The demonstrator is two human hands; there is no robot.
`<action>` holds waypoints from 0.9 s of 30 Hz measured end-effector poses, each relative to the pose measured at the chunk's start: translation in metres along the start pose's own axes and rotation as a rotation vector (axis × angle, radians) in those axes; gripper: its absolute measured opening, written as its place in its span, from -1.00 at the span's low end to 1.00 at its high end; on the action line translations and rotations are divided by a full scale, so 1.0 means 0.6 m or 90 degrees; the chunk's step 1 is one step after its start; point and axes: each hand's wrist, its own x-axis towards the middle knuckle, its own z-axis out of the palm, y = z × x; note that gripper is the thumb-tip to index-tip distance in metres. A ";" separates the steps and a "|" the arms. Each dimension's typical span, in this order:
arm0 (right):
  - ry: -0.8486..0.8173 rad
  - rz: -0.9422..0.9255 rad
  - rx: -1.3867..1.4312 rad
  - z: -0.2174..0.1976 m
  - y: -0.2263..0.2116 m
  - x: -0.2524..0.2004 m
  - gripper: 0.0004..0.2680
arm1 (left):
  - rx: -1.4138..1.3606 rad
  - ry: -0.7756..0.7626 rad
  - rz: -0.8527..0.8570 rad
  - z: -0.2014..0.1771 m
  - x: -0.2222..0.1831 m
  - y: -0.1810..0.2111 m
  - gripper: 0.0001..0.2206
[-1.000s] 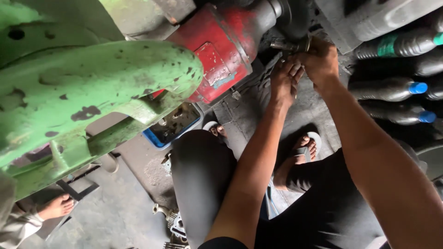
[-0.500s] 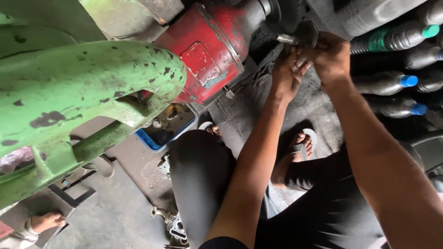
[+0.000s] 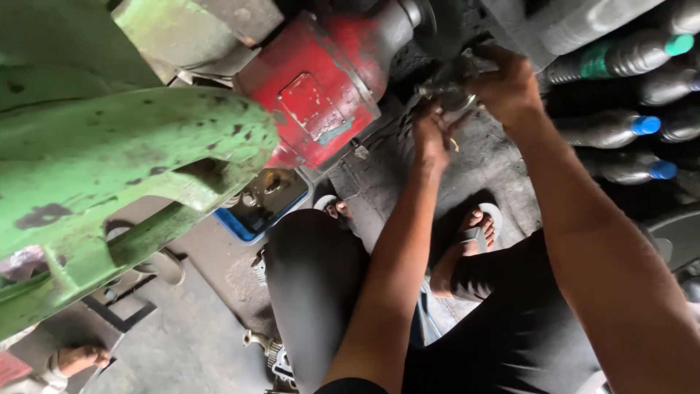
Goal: Polishing a motorcycle engine part using a motorized bench grinder/buffer.
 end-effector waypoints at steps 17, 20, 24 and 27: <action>0.049 -0.076 -0.105 0.028 -0.034 -0.023 -0.77 | 0.183 0.107 -0.050 0.050 -0.022 0.021 -0.54; 0.011 -0.035 -0.035 0.003 -0.010 -0.002 -0.69 | 0.212 0.084 -0.017 0.054 -0.023 0.027 -0.55; 0.017 -0.086 -0.023 -0.030 0.003 0.003 -0.55 | 0.202 -0.067 0.060 0.033 -0.004 0.018 -0.50; 0.023 -0.064 0.268 -0.028 0.000 -0.002 -0.59 | 0.243 0.087 -0.011 0.115 -0.020 0.032 -0.56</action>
